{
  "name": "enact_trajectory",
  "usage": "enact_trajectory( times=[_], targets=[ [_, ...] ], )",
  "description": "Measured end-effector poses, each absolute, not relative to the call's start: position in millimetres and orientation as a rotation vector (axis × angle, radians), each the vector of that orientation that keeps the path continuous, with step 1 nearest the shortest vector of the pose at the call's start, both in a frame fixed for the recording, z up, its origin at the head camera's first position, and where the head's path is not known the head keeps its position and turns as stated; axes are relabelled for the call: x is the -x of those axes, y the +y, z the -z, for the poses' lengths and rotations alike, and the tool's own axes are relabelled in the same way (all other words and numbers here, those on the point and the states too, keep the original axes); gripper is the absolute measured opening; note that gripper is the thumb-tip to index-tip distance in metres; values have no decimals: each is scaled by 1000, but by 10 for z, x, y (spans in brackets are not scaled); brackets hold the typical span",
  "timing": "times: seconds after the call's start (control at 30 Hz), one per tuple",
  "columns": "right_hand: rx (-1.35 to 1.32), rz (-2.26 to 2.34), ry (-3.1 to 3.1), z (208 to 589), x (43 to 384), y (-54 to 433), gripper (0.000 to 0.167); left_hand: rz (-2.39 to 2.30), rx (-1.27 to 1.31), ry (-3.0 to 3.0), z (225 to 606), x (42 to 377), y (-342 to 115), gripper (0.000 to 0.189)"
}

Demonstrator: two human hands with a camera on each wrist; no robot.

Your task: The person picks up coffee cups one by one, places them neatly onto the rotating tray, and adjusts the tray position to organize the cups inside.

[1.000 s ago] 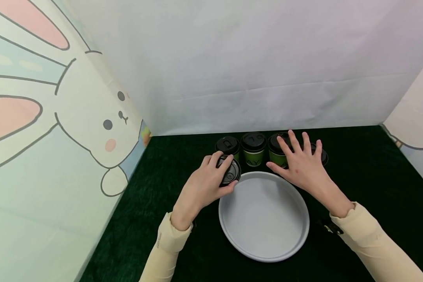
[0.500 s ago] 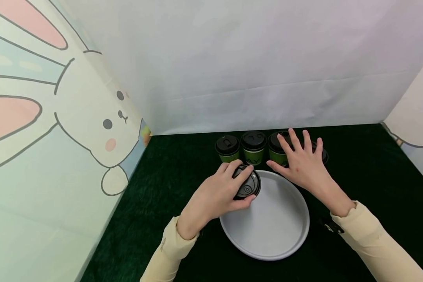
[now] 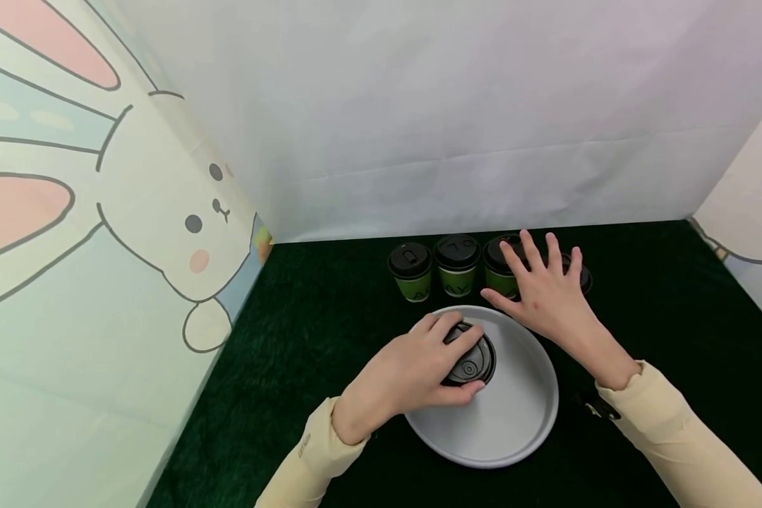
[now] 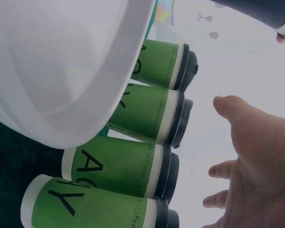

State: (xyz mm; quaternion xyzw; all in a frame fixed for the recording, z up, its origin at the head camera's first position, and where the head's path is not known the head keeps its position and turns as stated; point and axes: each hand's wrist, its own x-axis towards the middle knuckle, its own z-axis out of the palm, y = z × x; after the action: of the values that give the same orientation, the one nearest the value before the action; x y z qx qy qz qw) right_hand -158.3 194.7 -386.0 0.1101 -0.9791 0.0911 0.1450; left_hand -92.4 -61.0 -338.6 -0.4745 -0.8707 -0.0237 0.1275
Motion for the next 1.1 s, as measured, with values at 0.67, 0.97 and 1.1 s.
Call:
enact_trajectory(
  times=[0.67,0.97,1.1],
  targets=[
    [-311,-259,-2843,3843,1589,1926,95,8,1482,-2517,3460,766,-573,60],
    [-319,-265,-2847,3847,1571,1937,95,36,1522,-2595,3458,721,-564,61],
    [-322,-280,-2854,3851,1567,1929,94,40,1533,-2623,3463,706,-565,61]
  ],
)
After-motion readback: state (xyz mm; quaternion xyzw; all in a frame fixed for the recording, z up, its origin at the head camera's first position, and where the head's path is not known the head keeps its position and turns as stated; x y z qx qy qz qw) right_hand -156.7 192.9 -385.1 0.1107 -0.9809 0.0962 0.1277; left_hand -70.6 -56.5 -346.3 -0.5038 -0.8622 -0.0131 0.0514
